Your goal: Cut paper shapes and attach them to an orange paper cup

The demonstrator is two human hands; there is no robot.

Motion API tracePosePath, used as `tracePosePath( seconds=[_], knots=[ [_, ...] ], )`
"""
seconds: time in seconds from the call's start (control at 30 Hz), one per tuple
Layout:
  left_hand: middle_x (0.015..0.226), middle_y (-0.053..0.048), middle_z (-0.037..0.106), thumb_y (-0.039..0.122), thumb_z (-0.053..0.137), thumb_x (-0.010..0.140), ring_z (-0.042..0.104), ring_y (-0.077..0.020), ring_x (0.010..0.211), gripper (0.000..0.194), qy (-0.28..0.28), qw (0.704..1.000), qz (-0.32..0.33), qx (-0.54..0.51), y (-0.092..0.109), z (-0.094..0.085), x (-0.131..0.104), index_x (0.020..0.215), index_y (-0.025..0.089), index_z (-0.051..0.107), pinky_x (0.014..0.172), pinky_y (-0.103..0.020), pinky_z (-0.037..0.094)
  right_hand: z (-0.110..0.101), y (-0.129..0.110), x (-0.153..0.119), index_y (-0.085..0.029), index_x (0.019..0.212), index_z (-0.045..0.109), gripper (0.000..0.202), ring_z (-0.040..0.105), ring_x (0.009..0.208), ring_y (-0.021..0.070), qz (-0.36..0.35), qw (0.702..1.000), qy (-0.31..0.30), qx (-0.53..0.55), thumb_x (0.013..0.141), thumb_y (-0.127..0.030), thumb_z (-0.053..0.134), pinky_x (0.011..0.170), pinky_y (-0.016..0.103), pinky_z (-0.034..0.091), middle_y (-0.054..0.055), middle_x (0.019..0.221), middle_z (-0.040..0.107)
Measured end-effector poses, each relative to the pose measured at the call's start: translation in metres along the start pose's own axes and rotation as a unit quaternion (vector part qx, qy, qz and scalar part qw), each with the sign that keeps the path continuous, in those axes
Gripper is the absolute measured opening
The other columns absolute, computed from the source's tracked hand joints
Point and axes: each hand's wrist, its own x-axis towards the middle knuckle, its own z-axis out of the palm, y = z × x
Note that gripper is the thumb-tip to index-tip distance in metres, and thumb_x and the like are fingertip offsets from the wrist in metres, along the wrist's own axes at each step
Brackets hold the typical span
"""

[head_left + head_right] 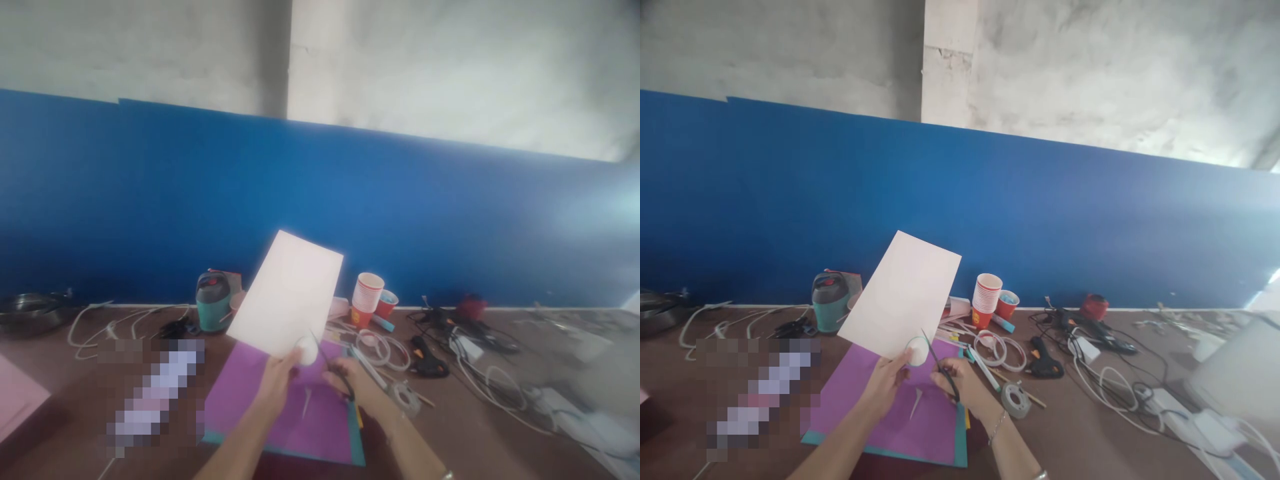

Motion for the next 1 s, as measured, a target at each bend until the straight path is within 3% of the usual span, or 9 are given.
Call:
tracePosePath(
  seconds=[0.27, 0.7, 1.0],
  knots=[
    [0.082, -0.007, 0.069, 0.037, 0.08, 0.057, 0.056, -0.0141, 0.064, 0.036, -0.007, 1.0, -0.009, -0.005, 0.003, 0.0, -0.001, 0.083, 0.014, 0.072, 0.054, -0.024, 0.04, -0.004, -0.013, -0.004, -0.017, 0.068, 0.055, 0.03, 0.036, 0.037, 0.0071, -0.01, 1.0, -0.019, -0.001, 0.071, -0.045, 0.066, 0.037, 0.02, 0.027, -0.008, 0.043, 0.041],
    [0.081, -0.006, 0.069, 0.037, 0.08, 0.056, 0.055, -0.0132, 0.062, 0.039, -0.008, 1.0, -0.011, 0.016, 0.0, -0.006, 0.005, 0.085, 0.013, 0.072, 0.051, -0.022, 0.038, -0.009, -0.015, -0.007, -0.018, 0.061, 0.051, 0.034, 0.032, 0.038, 0.0062, -0.022, 0.999, -0.038, -0.011, 0.074, -0.047, 0.061, 0.039, 0.021, 0.025, -0.009, 0.042, 0.037],
    [0.082, -0.007, 0.068, 0.037, 0.08, 0.058, 0.056, -0.0145, 0.065, 0.04, -0.024, 0.999, -0.019, 0.028, 0.003, -0.01, 0.006, 0.088, 0.013, 0.07, 0.052, -0.023, 0.039, -0.014, -0.003, -0.003, -0.018, 0.062, 0.052, 0.027, 0.033, 0.038, 0.007, -0.022, 0.998, -0.058, -0.006, 0.075, -0.04, 0.06, 0.039, 0.021, 0.024, -0.008, 0.041, 0.039]
  ],
)
